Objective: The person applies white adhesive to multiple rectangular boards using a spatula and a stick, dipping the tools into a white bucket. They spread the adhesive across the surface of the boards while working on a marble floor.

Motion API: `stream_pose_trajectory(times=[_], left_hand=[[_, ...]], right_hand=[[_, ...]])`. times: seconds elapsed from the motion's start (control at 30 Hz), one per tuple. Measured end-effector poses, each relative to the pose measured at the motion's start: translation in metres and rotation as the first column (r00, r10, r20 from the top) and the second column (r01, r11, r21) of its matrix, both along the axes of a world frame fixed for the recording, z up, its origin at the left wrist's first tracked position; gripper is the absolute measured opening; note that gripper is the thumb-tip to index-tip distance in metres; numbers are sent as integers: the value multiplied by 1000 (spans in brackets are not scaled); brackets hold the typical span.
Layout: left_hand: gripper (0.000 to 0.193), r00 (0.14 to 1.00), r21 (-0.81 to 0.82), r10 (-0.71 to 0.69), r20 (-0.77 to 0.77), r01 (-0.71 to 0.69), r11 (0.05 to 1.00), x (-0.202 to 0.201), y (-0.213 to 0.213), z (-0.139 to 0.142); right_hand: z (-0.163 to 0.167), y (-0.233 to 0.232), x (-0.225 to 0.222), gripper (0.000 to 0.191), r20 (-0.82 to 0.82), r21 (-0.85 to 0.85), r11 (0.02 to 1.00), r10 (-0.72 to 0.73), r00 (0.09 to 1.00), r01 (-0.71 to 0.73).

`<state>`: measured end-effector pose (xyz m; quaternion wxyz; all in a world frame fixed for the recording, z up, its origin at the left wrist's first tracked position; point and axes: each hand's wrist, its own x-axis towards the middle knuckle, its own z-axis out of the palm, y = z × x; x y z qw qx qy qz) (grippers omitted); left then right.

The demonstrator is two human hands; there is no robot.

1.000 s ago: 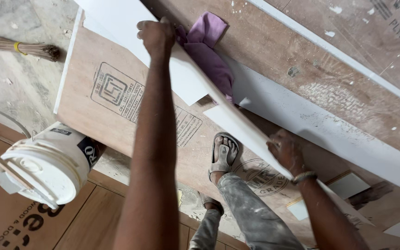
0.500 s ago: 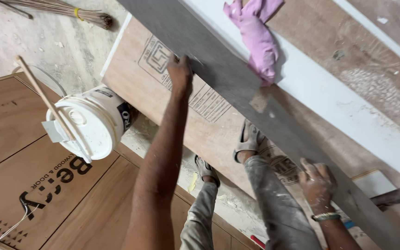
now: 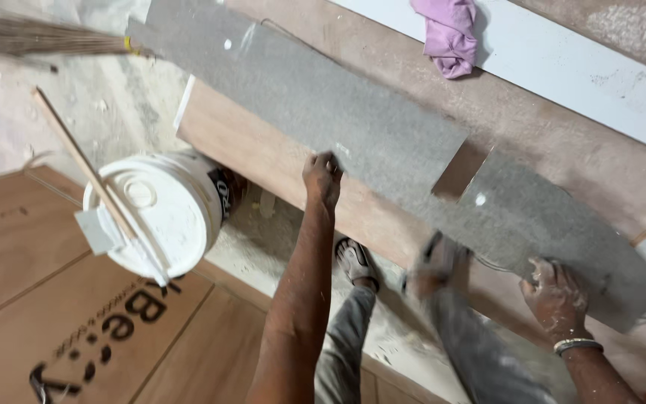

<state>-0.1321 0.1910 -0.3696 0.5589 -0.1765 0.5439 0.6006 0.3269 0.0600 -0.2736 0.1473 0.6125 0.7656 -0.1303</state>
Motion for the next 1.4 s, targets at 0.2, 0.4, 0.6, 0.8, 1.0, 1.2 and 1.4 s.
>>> stream_pose_trajectory(times=[0.2, 0.4, 0.6, 0.8, 1.0, 1.2, 1.4], left_hand=[[25, 995, -137, -94, -40, 87, 987, -11, -42, -38], [51, 526, -605, -765, -372, 488, 629, -23, -120, -78], [55, 98, -640, -891, -443, 661, 391, -49, -202, -48], [51, 172, -617, -947, -271, 724, 308, -100, -272, 24], [41, 611, -514, -649, -453, 416, 750, -189, -332, 89], [32, 631, -449, -298, -716, -89, 889, -350, -324, 67], [40, 516, -644, -480, -710, -199, 739, -477, -326, 19]], right_hand=[[-60, -35, -53, 61, 134, -136, 973, -166, 977, 184], [-112, -114, -79, 56, 4, -417, 534, -808, 589, 735], [-107, -158, -123, 31, -264, -615, 546, -822, 504, 569], [-69, -126, -195, 43, -463, -677, 656, -731, 501, 333], [-15, -84, -243, 46, -441, -659, 718, -609, 660, 222], [2, -7, -381, 41, -442, -421, 907, -190, 877, -15], [-18, 90, -643, 51, -497, -237, 673, 535, 683, -700]])
